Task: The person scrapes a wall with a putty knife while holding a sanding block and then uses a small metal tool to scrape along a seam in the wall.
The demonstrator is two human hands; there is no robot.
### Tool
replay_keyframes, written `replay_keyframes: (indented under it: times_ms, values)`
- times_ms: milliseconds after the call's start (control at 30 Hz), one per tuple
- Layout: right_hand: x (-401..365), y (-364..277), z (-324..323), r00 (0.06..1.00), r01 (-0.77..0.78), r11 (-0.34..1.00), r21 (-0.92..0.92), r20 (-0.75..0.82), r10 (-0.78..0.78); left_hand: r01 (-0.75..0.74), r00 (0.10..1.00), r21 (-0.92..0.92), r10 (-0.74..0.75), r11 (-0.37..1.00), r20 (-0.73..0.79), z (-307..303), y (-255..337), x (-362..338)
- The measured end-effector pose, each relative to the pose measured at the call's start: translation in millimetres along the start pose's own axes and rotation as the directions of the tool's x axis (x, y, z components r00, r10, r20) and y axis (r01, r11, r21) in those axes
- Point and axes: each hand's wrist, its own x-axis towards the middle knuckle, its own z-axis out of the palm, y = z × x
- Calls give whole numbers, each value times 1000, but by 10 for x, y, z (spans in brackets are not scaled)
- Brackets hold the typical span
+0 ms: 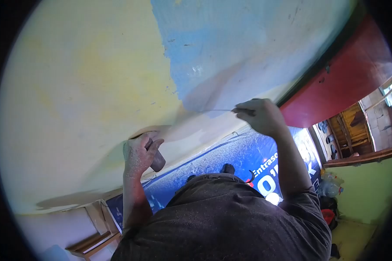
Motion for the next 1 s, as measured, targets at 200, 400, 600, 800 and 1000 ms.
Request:
replay_keyframes:
  times_ms: [200, 400, 600, 800, 1000]
  values:
    - [161, 42, 720, 984, 84, 994, -68, 166, -72, 53, 999, -21, -53, 998, 10, 26, -3, -38]
    - [-228, 290, 1236, 971, -77, 989, 126, 233, 46, 208, 961, -20, -201, 978, 189, 319, -138, -128]
    - [-782, 387, 1306, 990, -69, 881, 469, 142, 2, 143, 920, -59, -111, 988, 376, 885, 92, -26]
    - [-690, 151, 1688, 988, 56, 716, 696, 66, -141, -7, 936, -164, 64, 986, 346, 829, 413, 281]
    - [-517, -243, 1782, 999, 30, 852, 523, 20, -47, -178, 955, -231, 225, 957, 196, 659, 559, 355]
